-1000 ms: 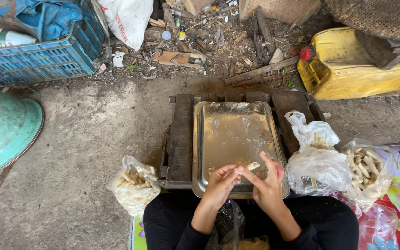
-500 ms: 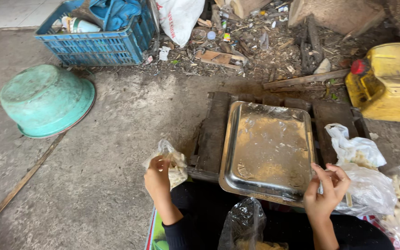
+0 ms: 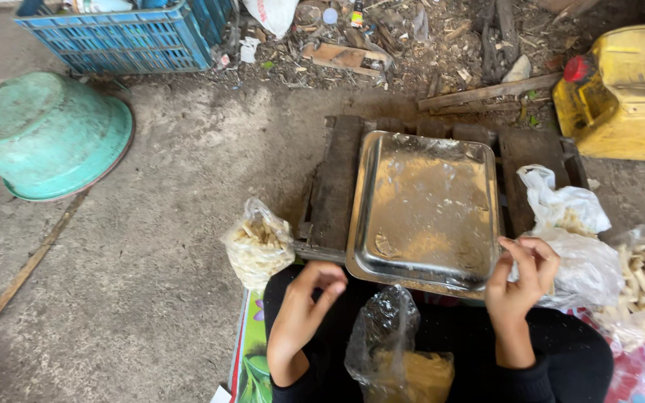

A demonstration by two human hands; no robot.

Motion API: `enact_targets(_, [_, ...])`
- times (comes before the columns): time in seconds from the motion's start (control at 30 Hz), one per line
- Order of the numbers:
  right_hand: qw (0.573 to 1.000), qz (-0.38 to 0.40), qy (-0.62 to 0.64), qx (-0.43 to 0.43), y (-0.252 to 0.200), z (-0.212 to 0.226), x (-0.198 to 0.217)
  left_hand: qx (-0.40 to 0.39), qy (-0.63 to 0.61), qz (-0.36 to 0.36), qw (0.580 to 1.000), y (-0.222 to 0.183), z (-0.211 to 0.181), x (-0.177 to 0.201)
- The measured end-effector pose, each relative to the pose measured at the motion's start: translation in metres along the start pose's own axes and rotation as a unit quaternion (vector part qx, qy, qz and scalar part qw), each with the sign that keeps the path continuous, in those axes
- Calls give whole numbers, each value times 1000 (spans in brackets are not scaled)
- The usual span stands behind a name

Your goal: The person fills thin dough sheets with a mixture and folds them into triangular shapes on a tray, placing the completed items into plastic bags.

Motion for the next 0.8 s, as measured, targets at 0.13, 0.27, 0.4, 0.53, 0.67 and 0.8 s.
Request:
enact_targets(0.13, [999, 32, 31, -7, 7, 14, -3, -95, 12, 294, 951, -23, -21, -61])
enact_targets(0.27, [969, 198, 122, -80, 7, 17, -28, -122, -1, 407, 905, -54, -11, -105])
enact_targets(0.4, [956, 249, 139, -62, 4, 35, -33, -99, -77, 493, 861, -78, 36, -154])
enact_targets(0.53, [953, 264, 132, -76, 7, 28, -33, -92, -190, 474, 855, -89, 85, -171])
enact_targets(0.67, [956, 258, 120, -76, 8, 23, -29, 187, -241, 409, 860, -114, 133, -167])
enact_targets(0.8, [947, 274, 130, -109, 6, 16, -33, 74, -93, 432, 894, -96, 98, -181])
Point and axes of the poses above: each hand's wrist, its own y-axis towards the middle knuckle, its own x-axis out of the back of the hand, z = x × y, the point moved 10 cm from there along y, towards the middle knuckle, and after that the axes turned 4 degrees about y, right-handed, at the moved point
